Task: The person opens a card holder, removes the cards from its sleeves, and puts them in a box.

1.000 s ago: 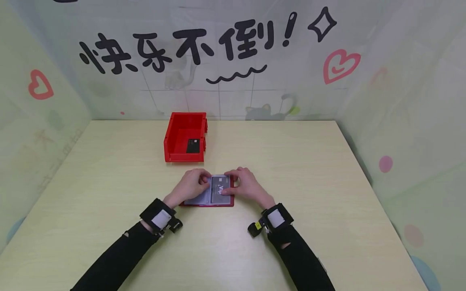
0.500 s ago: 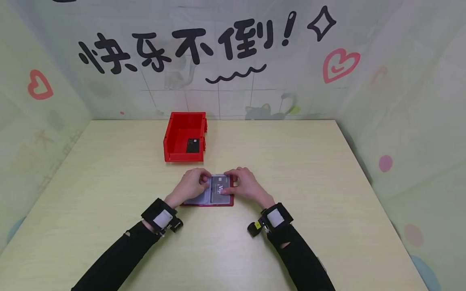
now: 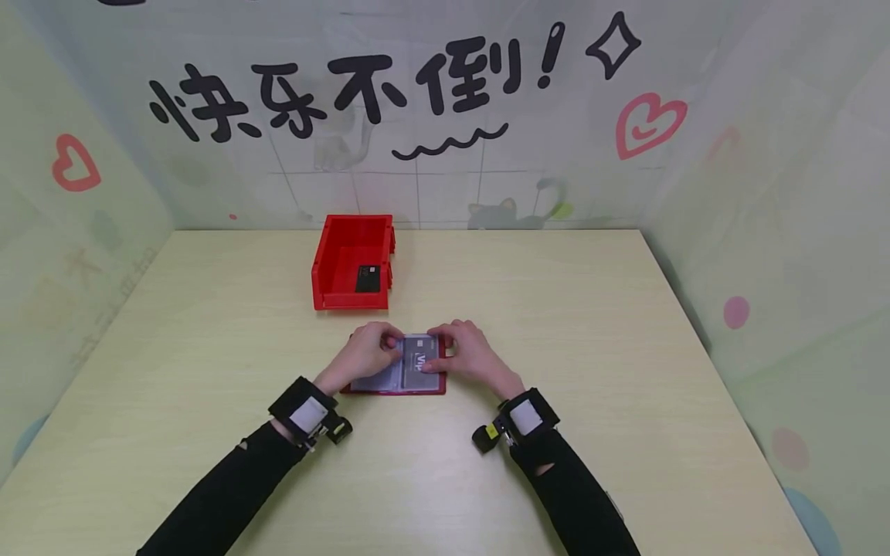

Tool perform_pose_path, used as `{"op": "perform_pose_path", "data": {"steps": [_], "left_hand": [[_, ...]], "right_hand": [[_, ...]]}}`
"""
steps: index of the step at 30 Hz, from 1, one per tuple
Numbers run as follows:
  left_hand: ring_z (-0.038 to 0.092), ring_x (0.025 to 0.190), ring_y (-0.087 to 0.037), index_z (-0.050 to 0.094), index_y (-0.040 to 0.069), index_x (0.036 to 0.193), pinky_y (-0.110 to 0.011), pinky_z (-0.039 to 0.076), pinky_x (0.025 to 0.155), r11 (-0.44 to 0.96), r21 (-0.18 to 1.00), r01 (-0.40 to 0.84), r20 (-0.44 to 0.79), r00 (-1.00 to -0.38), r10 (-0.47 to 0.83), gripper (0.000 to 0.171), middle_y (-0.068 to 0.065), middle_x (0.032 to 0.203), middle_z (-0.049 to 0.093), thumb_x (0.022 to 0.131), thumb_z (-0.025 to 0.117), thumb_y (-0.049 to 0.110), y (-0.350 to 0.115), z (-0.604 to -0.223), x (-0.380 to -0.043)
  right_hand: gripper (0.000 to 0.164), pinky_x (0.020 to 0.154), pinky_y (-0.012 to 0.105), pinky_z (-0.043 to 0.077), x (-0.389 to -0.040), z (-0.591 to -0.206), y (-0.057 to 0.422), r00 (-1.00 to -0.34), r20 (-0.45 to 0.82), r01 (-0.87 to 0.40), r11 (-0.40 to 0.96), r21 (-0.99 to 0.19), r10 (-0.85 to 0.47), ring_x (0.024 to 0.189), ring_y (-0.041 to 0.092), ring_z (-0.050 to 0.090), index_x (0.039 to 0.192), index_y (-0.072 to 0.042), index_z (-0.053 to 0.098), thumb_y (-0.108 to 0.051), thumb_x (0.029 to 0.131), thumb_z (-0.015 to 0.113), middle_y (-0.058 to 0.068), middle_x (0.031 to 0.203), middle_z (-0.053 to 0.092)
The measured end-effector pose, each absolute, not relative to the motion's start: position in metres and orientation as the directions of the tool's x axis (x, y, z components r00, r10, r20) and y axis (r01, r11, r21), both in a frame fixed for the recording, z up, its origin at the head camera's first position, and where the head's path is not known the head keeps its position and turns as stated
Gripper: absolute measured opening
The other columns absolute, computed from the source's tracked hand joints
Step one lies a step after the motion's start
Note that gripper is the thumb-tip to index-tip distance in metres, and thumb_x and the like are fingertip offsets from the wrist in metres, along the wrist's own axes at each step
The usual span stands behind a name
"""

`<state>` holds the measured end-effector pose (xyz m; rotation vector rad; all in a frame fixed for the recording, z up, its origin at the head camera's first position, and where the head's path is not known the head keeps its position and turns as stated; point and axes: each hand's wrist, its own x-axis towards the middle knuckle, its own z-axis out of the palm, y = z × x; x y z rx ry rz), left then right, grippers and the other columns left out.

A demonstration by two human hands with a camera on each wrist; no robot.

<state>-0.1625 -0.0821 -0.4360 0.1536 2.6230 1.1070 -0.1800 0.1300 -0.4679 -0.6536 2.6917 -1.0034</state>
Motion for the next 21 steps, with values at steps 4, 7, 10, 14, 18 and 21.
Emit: {"op": "perform_pose_path", "data": {"steps": [4,7,10,14,18,21], "left_hand": [[0.055,0.094,-0.023,0.066,-0.002,0.124,-0.029,0.047,0.081,0.674,0.737,-0.039,-0.249,-0.944,0.218,0.034,-0.013,0.103,0.064,0.092,0.068,0.009,-0.0836,-0.4363,-0.1657],[0.055,0.093,-0.022,0.066,-0.003,0.124,-0.027,0.046,0.078,0.654,0.753,-0.067,-0.270,-0.938,0.216,0.035,-0.013,0.102,0.064,0.092,0.068,0.011,-0.0844,-0.4361,-0.1672],[0.057,0.093,-0.022,0.066,-0.003,0.124,-0.028,0.047,0.079,0.644,0.761,-0.077,-0.272,-0.939,0.210,0.035,-0.013,0.104,0.066,0.093,0.068,0.013,-0.0844,-0.4346,-0.1670],[0.063,0.095,-0.024,0.068,-0.002,0.121,-0.034,0.054,0.085,0.638,0.768,-0.058,-0.233,-0.953,0.194,0.032,-0.015,0.108,0.071,0.093,0.067,0.013,-0.0842,-0.4321,-0.1643],[0.069,0.093,-0.023,0.069,-0.002,0.120,-0.037,0.057,0.088,0.616,0.785,-0.064,-0.215,-0.961,0.173,0.030,-0.015,0.107,0.075,0.094,0.068,0.013,-0.0845,-0.4301,-0.1617],[0.071,0.082,-0.019,0.067,-0.003,0.122,-0.033,0.059,0.083,0.582,0.807,-0.097,-0.237,-0.957,0.168,0.032,-0.016,0.105,0.077,0.094,0.069,0.012,-0.0843,-0.4295,-0.1615]], "right_hand": [[0.063,0.077,0.030,0.031,-0.1805,-0.4681,0.1297,-0.883,-0.022,-0.341,0.673,-0.657,-0.469,0.091,0.020,0.045,0.130,-0.007,0.066,-0.033,0.077,0.087,0.005,0.089,0.054],[0.063,0.077,0.030,0.031,-0.1808,-0.4682,0.1294,-0.884,-0.022,-0.341,0.676,-0.653,-0.468,0.090,0.020,0.045,0.130,-0.008,0.066,-0.033,0.077,0.087,0.005,0.090,0.055],[0.063,0.077,0.030,0.031,-0.1810,-0.4679,0.1291,-0.886,-0.027,-0.336,0.680,-0.652,-0.463,0.090,0.020,0.044,0.130,-0.008,0.066,-0.033,0.077,0.087,0.005,0.090,0.055],[0.063,0.077,0.031,0.031,-0.1812,-0.4685,0.1285,-0.887,-0.029,-0.335,0.686,-0.646,-0.460,0.090,0.020,0.044,0.130,-0.008,0.066,-0.033,0.077,0.087,0.005,0.090,0.054],[0.063,0.077,0.031,0.030,-0.1809,-0.4693,0.1278,-0.887,-0.020,-0.343,0.689,-0.638,-0.460,0.090,0.020,0.044,0.131,-0.008,0.065,-0.034,0.077,0.087,0.004,0.089,0.053],[0.063,0.077,0.031,0.029,-0.1804,-0.4697,0.1277,-0.888,-0.014,-0.346,0.686,-0.640,-0.460,0.090,0.020,0.044,0.131,-0.008,0.065,-0.034,0.078,0.087,0.004,0.088,0.052]]}}
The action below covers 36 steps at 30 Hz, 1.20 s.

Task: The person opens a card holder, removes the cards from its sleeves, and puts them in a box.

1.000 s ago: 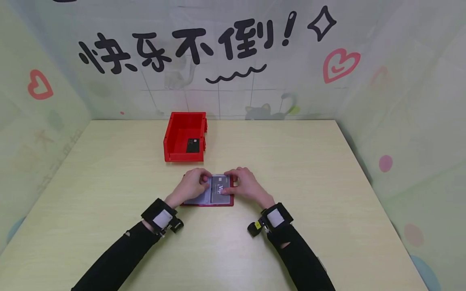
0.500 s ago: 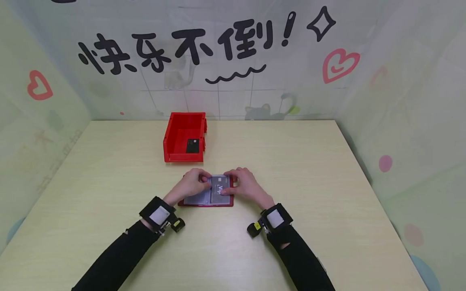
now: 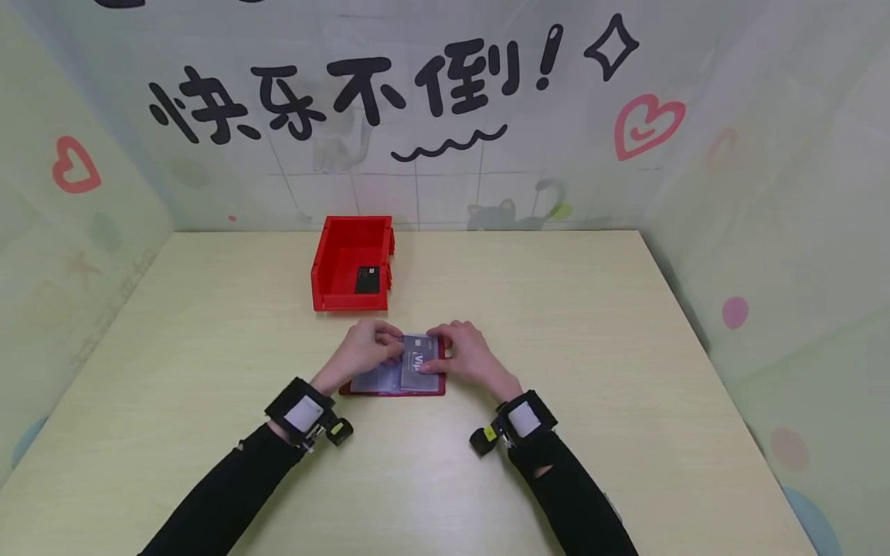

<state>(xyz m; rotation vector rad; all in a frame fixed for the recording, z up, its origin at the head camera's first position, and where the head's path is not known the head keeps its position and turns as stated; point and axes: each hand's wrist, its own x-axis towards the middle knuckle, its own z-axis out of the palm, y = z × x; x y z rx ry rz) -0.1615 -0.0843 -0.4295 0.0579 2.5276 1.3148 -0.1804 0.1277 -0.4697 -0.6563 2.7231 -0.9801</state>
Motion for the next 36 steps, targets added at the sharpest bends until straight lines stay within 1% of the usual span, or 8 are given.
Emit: {"op": "perform_pose_path", "data": {"steps": [3,5,8,17,23,26,30,36], "left_hand": [[0.070,0.070,-0.014,0.065,-0.004,0.123,-0.028,0.060,0.073,0.545,0.828,-0.131,-0.262,-0.950,0.170,0.034,-0.017,0.104,0.077,0.093,0.071,0.010,-0.0839,-0.4308,-0.1623],[0.069,0.066,-0.014,0.064,-0.004,0.124,-0.025,0.060,0.068,0.530,0.836,-0.143,-0.271,-0.947,0.172,0.034,-0.018,0.103,0.076,0.092,0.071,0.008,-0.0835,-0.4321,-0.1630],[0.067,0.065,-0.014,0.063,-0.003,0.125,-0.023,0.059,0.065,0.519,0.840,-0.158,-0.283,-0.944,0.171,0.035,-0.018,0.102,0.076,0.092,0.071,0.006,-0.0830,-0.4332,-0.1640],[0.067,0.064,-0.014,0.063,-0.002,0.126,-0.022,0.058,0.063,0.507,0.841,-0.190,-0.307,-0.939,0.158,0.036,-0.016,0.099,0.073,0.091,0.071,0.003,-0.0853,-0.4360,-0.1651],[0.066,0.067,-0.016,0.061,-0.004,0.129,-0.022,0.058,0.064,0.491,0.839,-0.232,-0.349,-0.924,0.159,0.038,-0.019,0.105,0.070,0.093,0.068,0.005,-0.0890,-0.4353,-0.1644],[0.066,0.068,-0.016,0.060,-0.004,0.129,-0.022,0.057,0.065,0.500,0.832,-0.242,-0.363,-0.918,0.159,0.042,-0.018,0.107,0.070,0.092,0.072,0.013,-0.0899,-0.4359,-0.1640],[0.068,0.066,-0.016,0.061,-0.003,0.127,-0.021,0.056,0.064,0.517,0.822,-0.237,-0.360,-0.921,0.150,0.047,-0.017,0.103,0.070,0.088,0.078,0.018,-0.0896,-0.4376,-0.1632],[0.068,0.064,-0.015,0.063,-0.004,0.124,-0.019,0.056,0.061,0.513,0.822,-0.248,-0.362,-0.922,0.134,0.044,-0.018,0.103,0.071,0.087,0.079,0.014,-0.0918,-0.4388,-0.1643]], "right_hand": [[0.063,0.077,0.032,0.029,-0.1797,-0.4693,0.1277,-0.888,-0.011,-0.346,0.684,-0.642,-0.460,0.090,0.020,0.044,0.131,-0.007,0.065,-0.035,0.078,0.086,0.004,0.088,0.052],[0.063,0.078,0.032,0.029,-0.1794,-0.4688,0.1276,-0.889,-0.015,-0.342,0.685,-0.643,-0.458,0.090,0.020,0.044,0.132,-0.008,0.064,-0.035,0.079,0.086,0.004,0.088,0.052],[0.063,0.078,0.032,0.029,-0.1792,-0.4682,0.1278,-0.889,-0.010,-0.345,0.683,-0.644,-0.458,0.090,0.020,0.044,0.131,-0.007,0.064,-0.035,0.079,0.086,0.004,0.088,0.053],[0.064,0.080,0.033,0.029,-0.1770,-0.4658,0.1262,-0.885,-0.011,-0.348,0.678,-0.648,-0.465,0.091,0.021,0.044,0.132,-0.007,0.063,-0.034,0.079,0.086,0.005,0.089,0.054],[0.065,0.080,0.032,0.030,-0.1758,-0.4652,0.1260,-0.888,-0.027,-0.336,0.688,-0.643,-0.459,0.092,0.021,0.044,0.133,-0.007,0.062,-0.034,0.079,0.086,0.004,0.090,0.053],[0.064,0.079,0.032,0.030,-0.1756,-0.4655,0.1262,-0.889,-0.026,-0.338,0.693,-0.636,-0.457,0.092,0.020,0.044,0.133,-0.007,0.063,-0.034,0.079,0.086,0.004,0.090,0.053],[0.063,0.079,0.032,0.030,-0.1757,-0.4661,0.1263,-0.889,-0.023,-0.341,0.693,-0.635,-0.458,0.092,0.020,0.044,0.132,-0.007,0.063,-0.033,0.080,0.085,0.004,0.090,0.053],[0.064,0.079,0.033,0.031,-0.1759,-0.4662,0.1262,-0.892,-0.039,-0.327,0.702,-0.633,-0.451,0.094,0.021,0.044,0.134,-0.008,0.062,-0.034,0.080,0.086,0.004,0.092,0.053]]}}
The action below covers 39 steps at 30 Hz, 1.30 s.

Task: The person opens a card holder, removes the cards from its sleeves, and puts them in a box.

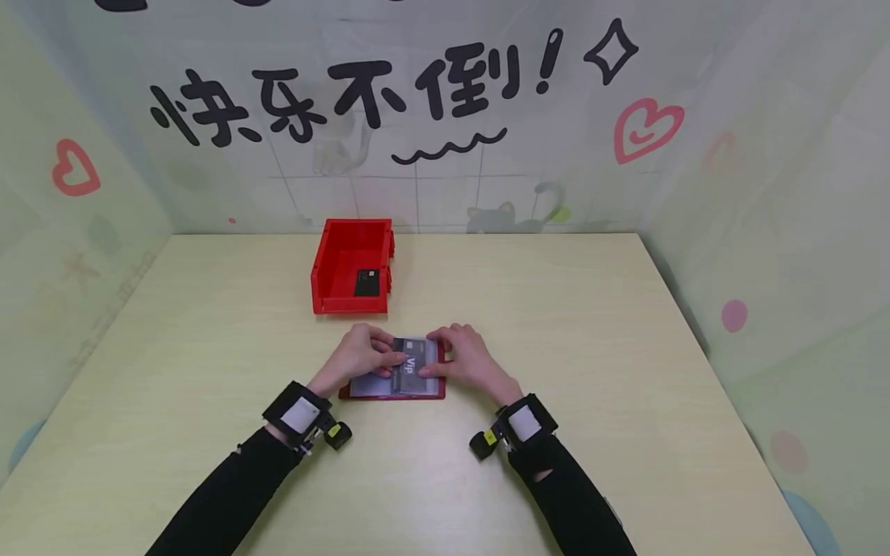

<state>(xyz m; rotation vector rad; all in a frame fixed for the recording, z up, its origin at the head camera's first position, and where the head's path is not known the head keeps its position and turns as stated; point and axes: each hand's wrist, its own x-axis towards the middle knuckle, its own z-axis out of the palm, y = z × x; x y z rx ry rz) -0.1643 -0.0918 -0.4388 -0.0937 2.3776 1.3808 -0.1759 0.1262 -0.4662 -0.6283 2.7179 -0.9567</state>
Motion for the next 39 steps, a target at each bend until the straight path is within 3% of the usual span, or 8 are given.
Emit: {"op": "perform_pose_path", "data": {"steps": [5,10,17,22,31,39], "left_hand": [[0.067,0.064,-0.015,0.061,-0.003,0.127,-0.019,0.054,0.062,0.518,0.812,-0.268,-0.385,-0.914,0.130,0.045,-0.018,0.105,0.076,0.089,0.076,0.017,-0.097,-0.438,-0.166],[0.069,0.076,-0.017,0.060,-0.002,0.130,-0.020,0.056,0.068,0.513,0.804,-0.301,-0.412,-0.904,0.115,0.047,-0.017,0.109,0.075,0.091,0.075,0.020,-0.100,-0.437,-0.166],[0.069,0.095,-0.025,0.057,-0.006,0.133,-0.029,0.061,0.077,0.472,0.821,-0.320,-0.426,-0.895,0.135,0.045,-0.022,0.123,0.069,0.094,0.069,0.014,-0.108,-0.434,-0.166],[0.066,0.099,-0.028,0.055,-0.008,0.135,-0.034,0.062,0.079,0.446,0.837,-0.318,-0.426,-0.890,0.164,0.043,-0.025,0.128,0.061,0.097,0.062,0.011,-0.119,-0.430,-0.165],[0.063,0.102,-0.030,0.049,-0.005,0.143,-0.030,0.061,0.072,0.473,0.841,-0.262,-0.352,-0.930,0.111,0.049,-0.025,0.130,0.061,0.100,0.060,0.016,-0.142,-0.414,-0.179],[0.058,0.103,-0.029,0.048,-0.005,0.145,-0.021,0.056,0.074,0.453,0.874,-0.176,-0.188,-0.982,-0.017,0.049,-0.026,0.126,0.061,0.101,0.058,0.015,-0.150,-0.406,-0.200]], "right_hand": [[0.065,0.081,0.033,0.031,-0.176,-0.467,0.127,-0.894,-0.045,-0.321,0.708,-0.629,-0.445,0.096,0.022,0.045,0.134,-0.009,0.062,-0.034,0.079,0.086,0.004,0.093,0.054],[0.065,0.080,0.033,0.031,-0.176,-0.467,0.127,-0.893,-0.037,-0.328,0.704,-0.630,-0.449,0.095,0.021,0.044,0.133,-0.008,0.063,-0.035,0.079,0.086,0.004,0.093,0.053],[0.064,0.080,0.032,0.030,-0.175,-0.468,0.127,-0.890,-0.018,-0.342,0.695,-0.633,-0.455,0.095,0.021,0.044,0.131,-0.008,0.064,-0.035,0.078,0.086,0.004,0.092,0.054],[0.064,0.081,0.033,0.031,-0.174,-0.469,0.127,-0.890,-0.010,-0.345,0.687,-0.640,-0.457,0.095,0.021,0.045,0.131,-0.007,0.064,-0.035,0.078,0.087,0.005,0.092,0.055],[0.063,0.081,0.033,0.031,-0.176,-0.472,0.128,-0.889,-0.011,-0.345,0.686,-0.641,-0.458,0.096,0.021,0.044,0.130,-0.008,0.064,-0.033,0.078,0.087,0.004,0.092,0.055],[0.063,0.081,0.033,0.031,-0.175,-0.470,0.128,-0.889,-0.016,-0.339,0.683,-0.647,-0.457,0.096,0.022,0.044,0.131,-0.007,0.064,-0.033,0.078,0.087,0.004,0.091,0.054]]}}
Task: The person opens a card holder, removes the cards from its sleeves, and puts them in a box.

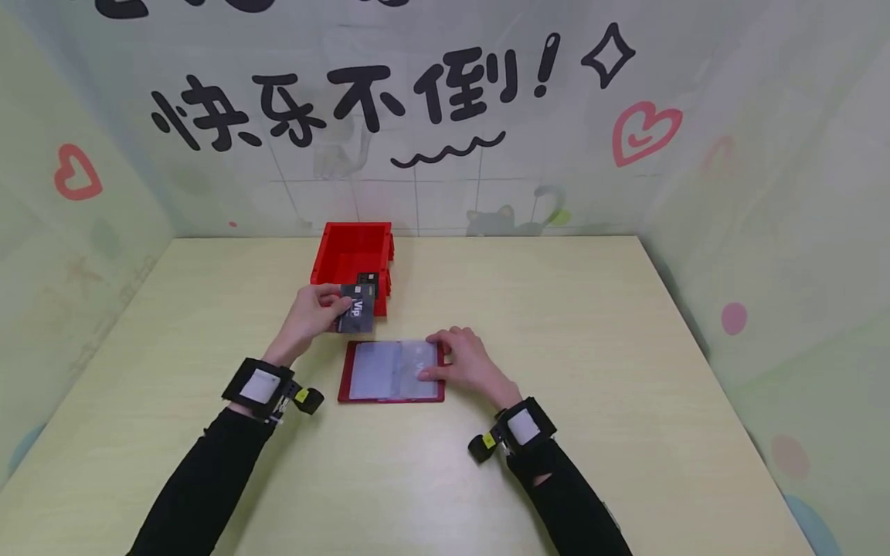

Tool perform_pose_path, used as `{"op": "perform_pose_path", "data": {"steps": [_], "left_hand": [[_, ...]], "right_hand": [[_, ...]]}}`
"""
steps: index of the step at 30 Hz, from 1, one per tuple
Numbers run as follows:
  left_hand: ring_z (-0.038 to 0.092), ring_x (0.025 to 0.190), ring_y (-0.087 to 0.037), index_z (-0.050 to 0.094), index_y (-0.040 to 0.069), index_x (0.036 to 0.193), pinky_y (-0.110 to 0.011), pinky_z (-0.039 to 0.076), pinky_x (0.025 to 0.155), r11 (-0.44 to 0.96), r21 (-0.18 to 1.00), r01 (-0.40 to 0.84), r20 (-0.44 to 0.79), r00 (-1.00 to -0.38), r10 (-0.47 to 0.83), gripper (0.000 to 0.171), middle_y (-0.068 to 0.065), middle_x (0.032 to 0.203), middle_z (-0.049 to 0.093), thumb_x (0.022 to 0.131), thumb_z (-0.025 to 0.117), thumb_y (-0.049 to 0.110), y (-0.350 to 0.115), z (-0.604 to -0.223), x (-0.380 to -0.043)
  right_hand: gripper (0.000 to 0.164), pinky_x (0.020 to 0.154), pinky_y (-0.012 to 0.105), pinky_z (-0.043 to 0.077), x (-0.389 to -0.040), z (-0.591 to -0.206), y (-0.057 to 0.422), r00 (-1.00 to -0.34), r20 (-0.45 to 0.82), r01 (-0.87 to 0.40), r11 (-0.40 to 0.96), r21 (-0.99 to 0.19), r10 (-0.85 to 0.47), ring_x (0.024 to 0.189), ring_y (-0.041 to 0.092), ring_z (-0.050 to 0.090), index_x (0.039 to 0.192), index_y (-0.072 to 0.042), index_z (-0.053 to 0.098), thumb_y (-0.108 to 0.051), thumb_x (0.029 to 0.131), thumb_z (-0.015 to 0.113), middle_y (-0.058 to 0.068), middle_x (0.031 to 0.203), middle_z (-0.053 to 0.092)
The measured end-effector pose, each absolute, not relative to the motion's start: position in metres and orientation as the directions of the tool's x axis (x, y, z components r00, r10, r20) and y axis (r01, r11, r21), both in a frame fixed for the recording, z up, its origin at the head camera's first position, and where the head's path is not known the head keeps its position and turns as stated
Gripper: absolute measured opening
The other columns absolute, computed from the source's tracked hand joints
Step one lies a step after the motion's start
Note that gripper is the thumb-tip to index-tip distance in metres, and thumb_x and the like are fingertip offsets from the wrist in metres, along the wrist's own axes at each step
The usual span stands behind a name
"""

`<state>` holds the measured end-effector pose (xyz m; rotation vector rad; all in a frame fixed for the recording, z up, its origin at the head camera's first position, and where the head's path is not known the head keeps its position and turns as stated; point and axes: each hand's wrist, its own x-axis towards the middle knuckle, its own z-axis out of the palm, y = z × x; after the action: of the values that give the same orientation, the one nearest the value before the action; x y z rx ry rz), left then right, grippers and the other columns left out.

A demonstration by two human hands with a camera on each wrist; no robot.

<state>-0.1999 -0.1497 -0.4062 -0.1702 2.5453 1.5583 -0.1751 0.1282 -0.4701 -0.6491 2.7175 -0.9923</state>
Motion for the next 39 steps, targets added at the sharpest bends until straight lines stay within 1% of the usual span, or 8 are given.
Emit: {"op": "perform_pose_path", "data": {"steps": [5,7,11,17,21,25,32,39], "left_hand": [[0.054,0.113,-0.031,0.042,-0.005,0.149,-0.034,0.055,0.091,0.449,0.877,-0.168,-0.141,-0.986,-0.093,0.052,-0.025,0.134,0.056,0.101,0.056,0.012,-0.147,-0.407,-0.219],[0.053,0.115,-0.031,0.040,-0.004,0.150,-0.037,0.053,0.092,0.446,0.880,-0.165,-0.125,-0.985,-0.118,0.053,-0.025,0.135,0.054,0.102,0.054,0.011,-0.145,-0.408,-0.225],[0.054,0.113,-0.032,0.039,-0.002,0.151,-0.040,0.053,0.091,0.442,0.884,-0.150,-0.092,-0.985,-0.149,0.052,-0.025,0.133,0.054,0.102,0.051,0.008,-0.139,-0.409,-0.236],[0.055,0.112,-0.036,0.042,-0.001,0.149,-0.048,0.054,0.099,0.485,0.866,-0.124,-0.039,-0.982,-0.182,0.051,-0.027,0.132,0.057,0.100,0.053,0.007,-0.127,-0.411,-0.247],[0.059,0.111,-0.038,0.045,0.000,0.146,-0.048,0.055,0.098,0.496,0.859,-0.122,-0.010,-0.975,-0.223,0.049,-0.026,0.128,0.062,0.099,0.057,0.007,-0.121,-0.415,-0.253],[0.060,0.111,-0.037,0.045,0.001,0.145,-0.048,0.055,0.098,0.524,0.840,-0.142,-0.014,-0.971,-0.240,0.048,-0.025,0.128,0.063,0.099,0.059,0.009,-0.118,-0.419,-0.257],[0.064,0.107,-0.040,0.053,-0.004,0.135,-0.049,0.055,0.094,0.624,0.771,-0.125,0.018,-0.976,-0.217,0.042,-0.028,0.122,0.066,0.095,0.063,0.007,-0.115,-0.423,-0.261],[0.064,0.108,-0.040,0.056,-0.005,0.130,-0.049,0.055,0.096,0.700,0.702,-0.130,0.016,-0.980,-0.199,0.039,-0.027,0.124,0.066,0.094,0.065,0.006,-0.114,-0.427,-0.265]], "right_hand": [[0.064,0.081,0.033,0.032,-0.175,-0.470,0.128,-0.892,-0.024,-0.327,0.681,-0.655,-0.451,0.096,0.021,0.044,0.132,-0.007,0.063,-0.033,0.078,0.086,0.004,0.092,0.054],[0.063,0.080,0.033,0.033,-0.174,-0.471,0.128,-0.893,-0.029,-0.320,0.680,-0.660,-0.449,0.098,0.021,0.045,0.132,-0.008,0.063,-0.034,0.079,0.086,0.004,0.094,0.055],[0.063,0.081,0.033,0.035,-0.174,-0.472,0.128,-0.895,-0.049,-0.301,0.681,-0.668,-0.443,0.101,0.021,0.046,0.133,-0.009,0.063,-0.036,0.080,0.085,0.004,0.097,0.056],[0.062,0.081,0.033,0.035,-0.173,-0.472,0.130,-0.901,-0.049,-0.291,0.686,-0.666,-0.430,0.101,0.020,0.046,0.132,-0.010,0.063,-0.036,0.080,0.085,0.003,0.097,0.056],[0.062,0.082,0.033,0.034,-0.172,-0.472,0.131,-0.899,-0.034,-0.306,0.682,-0.664,-0.437,0.100,0.021,0.046,0.132,-0.009,0.063,-0.035,0.080,0.085,0.004,0.096,0.056],[0.062,0.083,0.034,0.034,-0.172,-0.473,0.130,-0.898,-0.033,-0.307,0.678,-0.668,-0.439,0.101,0.021,0.046,0.132,-0.010,0.063,-0.036,0.080,0.085,0.004,0.096,0.056],[0.062,0.082,0.034,0.035,-0.173,-0.475,0.130,-0.903,-0.032,-0.298,0.677,-0.673,-0.429,0.102,0.020,0.046,0.132,-0.011,0.063,-0.035,0.080,0.085,0.002,0.097,0.056],[0.061,0.085,0.034,0.036,-0.174,-0.475,0.129,-0.904,-0.037,-0.294,0.683,-0.668,-0.425,0.103,0.020,0.046,0.133,-0.012,0.063,-0.034,0.080,0.084,0.003,0.100,0.057]]}}
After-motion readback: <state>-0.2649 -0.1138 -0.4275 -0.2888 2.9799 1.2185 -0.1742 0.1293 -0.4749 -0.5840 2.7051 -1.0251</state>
